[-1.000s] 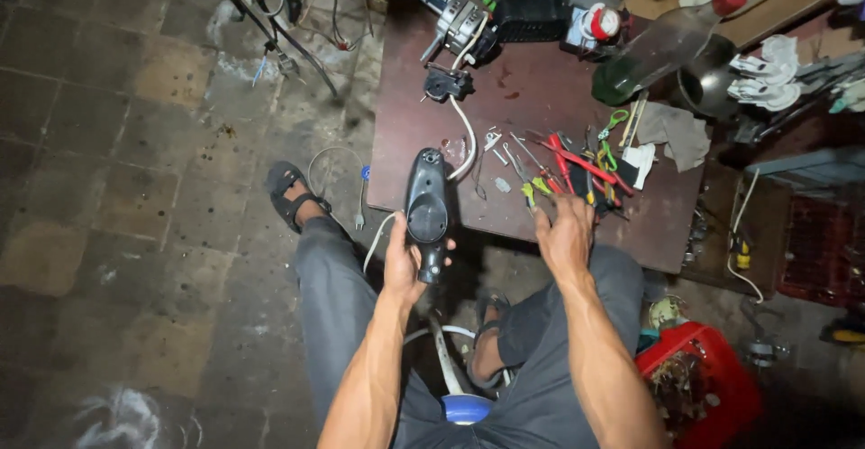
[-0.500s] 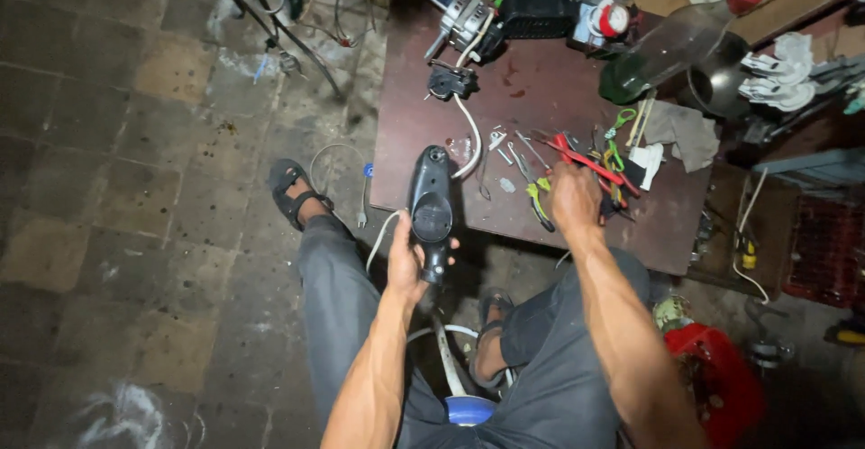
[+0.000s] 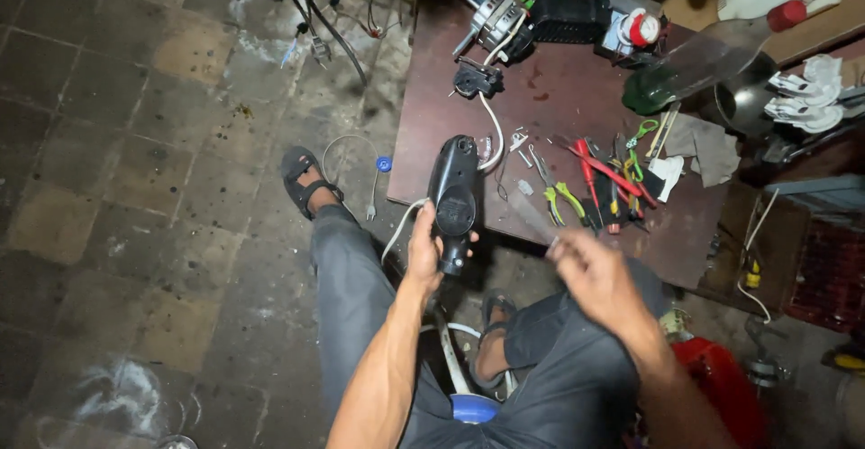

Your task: The person disassembles a black handheld electrical appliance, using a screwdriver to remove screws and separate the casing. They manipulate internal wires and components, then reassemble the device by aligning the casing halves and securing them.

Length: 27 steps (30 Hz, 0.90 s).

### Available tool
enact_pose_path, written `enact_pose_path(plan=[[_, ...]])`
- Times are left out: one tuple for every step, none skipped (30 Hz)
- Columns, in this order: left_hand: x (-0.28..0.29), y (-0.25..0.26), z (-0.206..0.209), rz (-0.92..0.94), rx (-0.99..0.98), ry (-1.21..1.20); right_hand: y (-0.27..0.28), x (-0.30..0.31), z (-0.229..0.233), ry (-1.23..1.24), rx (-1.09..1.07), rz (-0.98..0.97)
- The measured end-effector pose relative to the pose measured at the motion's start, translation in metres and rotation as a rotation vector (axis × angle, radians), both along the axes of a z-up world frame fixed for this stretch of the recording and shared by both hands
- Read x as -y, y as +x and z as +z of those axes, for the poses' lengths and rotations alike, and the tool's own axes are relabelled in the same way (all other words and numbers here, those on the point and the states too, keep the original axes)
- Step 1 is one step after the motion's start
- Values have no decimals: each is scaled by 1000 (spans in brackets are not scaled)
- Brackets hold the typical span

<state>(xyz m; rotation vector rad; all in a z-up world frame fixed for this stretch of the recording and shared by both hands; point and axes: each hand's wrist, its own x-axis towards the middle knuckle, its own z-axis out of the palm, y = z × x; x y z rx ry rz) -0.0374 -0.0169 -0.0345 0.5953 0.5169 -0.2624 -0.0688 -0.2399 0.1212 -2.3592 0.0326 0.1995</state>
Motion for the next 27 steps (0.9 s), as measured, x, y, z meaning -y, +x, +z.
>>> enact_pose_path(plan=[[-2,0,13,-4,-2,0,-5,-8,14,0,-2,-4],[-4,0,27,-36,24,28,-11,-16,28,-8,-187,58],[-5,1,41,-74,53,54,-16,-23,43,-14,-369,117],[-6,-1,42,-82,55,52,-18,-27,44,-14,-368,109],[-6,-1,44,-68,110,58,-19,-30,44,-101,-345,205],[-6,-1,46,-55,166,63,-19,-33,45,-190,-322,301],[-5,-2,45,-57,173,64,-19,-34,43,-190,-315,299],[-5,-2,45,-60,145,90,-18,-36,42,-232,-249,339],[-4,-4,43,-62,113,115,-18,-37,40,-275,-186,380],[-4,-4,45,-62,116,114,-16,-38,42,-276,-183,379],[-4,-4,47,-74,160,143,-14,-39,44,-320,-242,367],[-5,-5,49,-87,204,171,-12,-41,46,-365,-301,354],[-3,-6,46,-87,203,170,-11,-41,50,-366,-303,354],[-2,-7,43,-75,170,147,-9,-41,55,-326,-325,354],[-2,-5,40,-61,140,126,-5,-43,59,-285,-343,356],[-3,-4,39,-59,143,125,-1,-42,55,-287,-340,357],[-3,-5,38,-75,221,226,1,-41,52,-227,-349,333],[-3,-6,37,-92,299,326,2,-40,49,-165,-358,309],[-4,-5,36,-93,298,325,5,-41,45,-165,-360,308],[-5,-5,36,-118,418,477,8,-43,41,-112,-461,236],[-6,-5,35,-142,536,628,10,-44,38,-59,-563,162],[-5,-5,41,-144,533,625,9,-42,30,-61,-567,160],[-6,-4,48,-134,540,620,9,-40,23,222,-738,-60],[-7,-3,54,-123,548,615,9,-39,15,508,-895,-285],[-6,-3,61,-121,545,613,12,-39,19,505,-898,-285],[-6,-2,68,-108,557,604,15,-39,22,686,-1026,-352],[-7,-2,74,-97,570,594,19,-40,26,873,-1149,-420]])
